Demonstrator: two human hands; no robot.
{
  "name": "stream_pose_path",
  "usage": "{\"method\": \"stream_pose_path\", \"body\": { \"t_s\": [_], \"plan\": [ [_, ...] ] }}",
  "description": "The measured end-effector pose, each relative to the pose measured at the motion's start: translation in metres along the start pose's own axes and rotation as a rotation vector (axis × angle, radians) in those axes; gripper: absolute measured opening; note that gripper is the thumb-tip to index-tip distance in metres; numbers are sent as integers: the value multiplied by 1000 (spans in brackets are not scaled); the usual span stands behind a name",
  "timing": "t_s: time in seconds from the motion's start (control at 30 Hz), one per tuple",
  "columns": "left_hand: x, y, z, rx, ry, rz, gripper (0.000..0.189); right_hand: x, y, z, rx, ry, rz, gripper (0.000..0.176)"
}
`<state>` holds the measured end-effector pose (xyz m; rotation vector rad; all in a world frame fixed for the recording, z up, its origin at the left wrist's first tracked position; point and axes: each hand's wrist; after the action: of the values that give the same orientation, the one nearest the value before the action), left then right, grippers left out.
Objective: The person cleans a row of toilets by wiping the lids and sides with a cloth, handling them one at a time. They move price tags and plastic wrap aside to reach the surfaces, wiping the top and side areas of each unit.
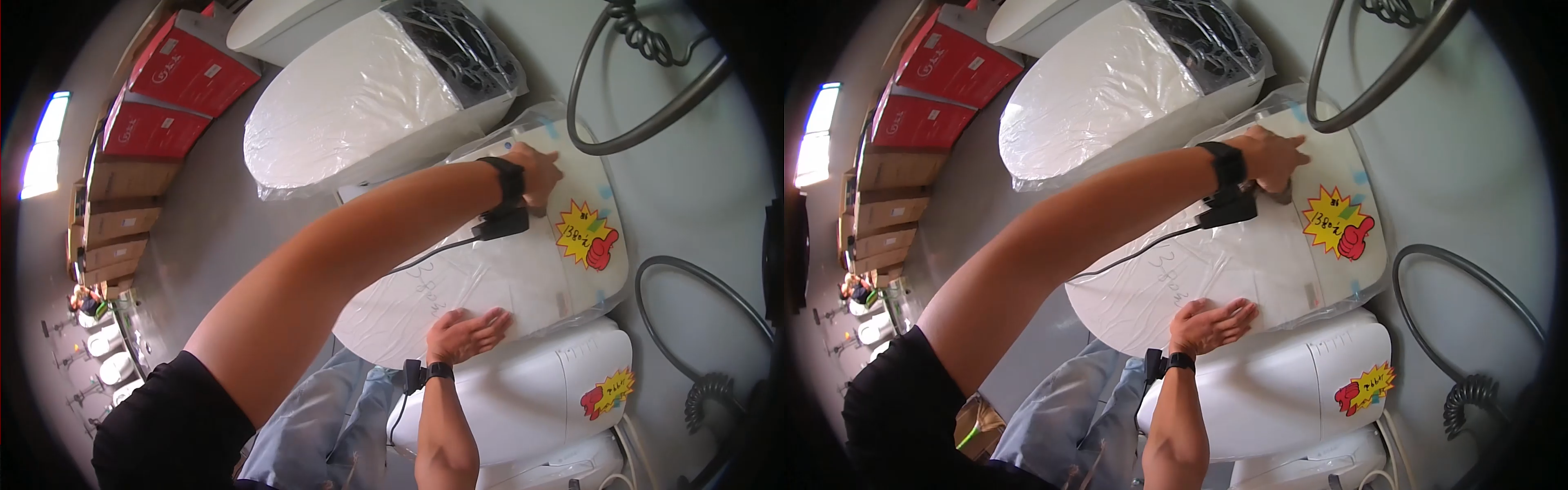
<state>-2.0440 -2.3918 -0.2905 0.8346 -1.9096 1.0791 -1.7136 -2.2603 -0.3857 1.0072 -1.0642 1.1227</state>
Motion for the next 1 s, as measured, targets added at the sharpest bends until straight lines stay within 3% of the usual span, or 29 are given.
{"method": "stream_pose_path", "body": {
  "t_s": [0.2,0.27,0.33,0.47,0.57,0.67,0.73,0.87,0.93,1.0],
  "plan": [
    [-12,-60,-22,-122,-54,-290,87,0,-1,0,5,1,-11,86],
    [-25,-100,-30,-52,-67,-206,85,-3,-2,-1,14,6,-21,88],
    [-34,-135,-32,55,-107,2,84,-4,-2,-1,25,2,-30,89],
    [-76,-140,-17,172,-83,-9,81,-2,-4,1,25,11,-39,85],
    [-82,-102,-2,133,-100,-170,79,-4,-3,0,40,-3,-55,81],
    [-56,-83,-7,165,-47,-30,79,-4,-5,0,48,-47,-49,77],
    [-53,-94,-7,70,-105,-288,79,-5,-4,1,61,-60,-40,76],
    [-58,-176,-13,38,-503,-473,83,-11,-5,-2,92,-57,-92,76],
    [-61,-241,-4,108,-746,-452,79,-13,-5,-2,82,-91,-114,78],
    [-102,-295,15,117,-848,-708,78,-15,-6,-4,113,-89,-123,76]
  ]
}}
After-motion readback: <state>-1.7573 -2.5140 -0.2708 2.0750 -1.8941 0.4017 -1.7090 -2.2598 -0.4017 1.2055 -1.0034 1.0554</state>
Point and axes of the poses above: each hand's wrist, its own y-axis towards the middle knuckle, its own x-axis out of the back of the hand, z = x × y
